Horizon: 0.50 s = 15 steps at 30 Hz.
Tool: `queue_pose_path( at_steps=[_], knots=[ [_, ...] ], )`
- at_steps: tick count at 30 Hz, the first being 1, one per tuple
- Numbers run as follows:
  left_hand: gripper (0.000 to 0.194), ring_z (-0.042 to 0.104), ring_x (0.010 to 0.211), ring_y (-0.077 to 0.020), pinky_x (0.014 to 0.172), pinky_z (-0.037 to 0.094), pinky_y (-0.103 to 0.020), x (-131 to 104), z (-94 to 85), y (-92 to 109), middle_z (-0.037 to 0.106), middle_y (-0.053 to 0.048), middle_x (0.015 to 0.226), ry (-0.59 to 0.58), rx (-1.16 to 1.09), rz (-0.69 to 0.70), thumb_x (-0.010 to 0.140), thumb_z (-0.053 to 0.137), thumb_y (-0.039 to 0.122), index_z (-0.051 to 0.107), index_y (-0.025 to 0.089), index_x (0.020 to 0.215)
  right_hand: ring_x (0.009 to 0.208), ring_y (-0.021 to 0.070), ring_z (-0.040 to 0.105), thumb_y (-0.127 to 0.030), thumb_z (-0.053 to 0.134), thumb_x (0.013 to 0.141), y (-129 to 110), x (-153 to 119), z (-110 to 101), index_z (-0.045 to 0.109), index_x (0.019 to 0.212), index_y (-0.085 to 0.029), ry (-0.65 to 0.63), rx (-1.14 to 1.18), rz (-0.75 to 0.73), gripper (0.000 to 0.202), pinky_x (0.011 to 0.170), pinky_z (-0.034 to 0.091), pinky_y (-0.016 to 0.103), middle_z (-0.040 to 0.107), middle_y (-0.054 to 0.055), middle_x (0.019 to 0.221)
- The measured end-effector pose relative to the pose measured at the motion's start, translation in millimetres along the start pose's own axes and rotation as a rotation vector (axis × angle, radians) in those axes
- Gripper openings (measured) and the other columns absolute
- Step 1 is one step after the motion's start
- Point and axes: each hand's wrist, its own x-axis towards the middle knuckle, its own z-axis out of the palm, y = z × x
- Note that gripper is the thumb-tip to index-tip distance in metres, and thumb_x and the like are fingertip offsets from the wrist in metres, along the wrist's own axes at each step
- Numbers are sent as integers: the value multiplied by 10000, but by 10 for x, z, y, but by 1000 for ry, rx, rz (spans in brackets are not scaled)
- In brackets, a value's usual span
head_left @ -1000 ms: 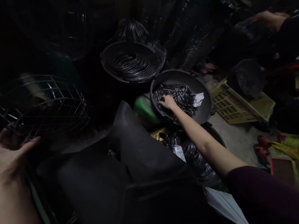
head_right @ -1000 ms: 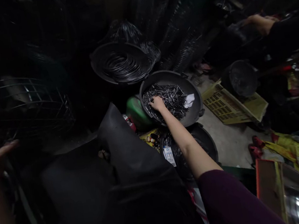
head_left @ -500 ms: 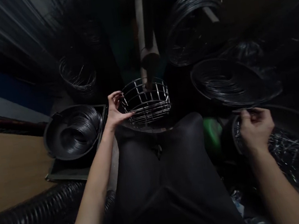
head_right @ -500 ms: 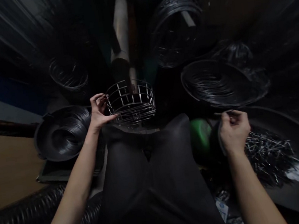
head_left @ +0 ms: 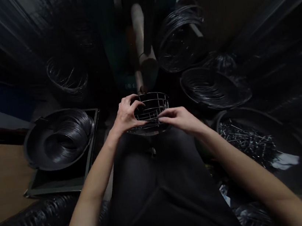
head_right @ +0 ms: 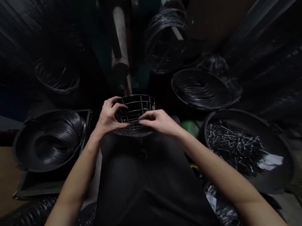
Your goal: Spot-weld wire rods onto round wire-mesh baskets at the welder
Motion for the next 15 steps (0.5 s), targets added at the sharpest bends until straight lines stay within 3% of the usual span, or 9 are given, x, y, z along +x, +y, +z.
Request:
queue_pose_path(
  at_steps=[4,8,11,15],
  knots=[
    [569,472,1278,-363,1062,406,-529,9,-9,49,508,-157,1358,-23,18,12,604,880,395,654,207,1090,879,199,707,-338,598,907,-154,154,122,760,1023,-184,60,-532,-198,251,751,498,277,766,68,994],
    [592,477,1275,-348,1059,425,-517,-23,-15,19,502,-154,1355,-16,-35,-12,605,884,390,648,202,1114,858,210,725,-306,495,978,-149,62,208,598,1364,-219,-37,-1060,-341,409,568,452,274,663,72,1295],
    [610,480,1273,-342,1061,432,-513,-50,-1,2,497,-149,1360,-4,-66,-33,598,887,345,638,200,1135,749,186,723,-231,435,988,-98,42,209,561,1403,-234,-74,-1232,-428,433,520,426,280,628,52,1337],
    [638,475,1279,-340,1073,425,-520,-66,30,15,499,-141,1368,42,-75,-57,589,892,321,621,205,1155,717,177,719,-241,428,989,-20,98,180,619,1337,-270,-5,-1287,-532,398,550,444,277,666,16,1277]
  ],
)
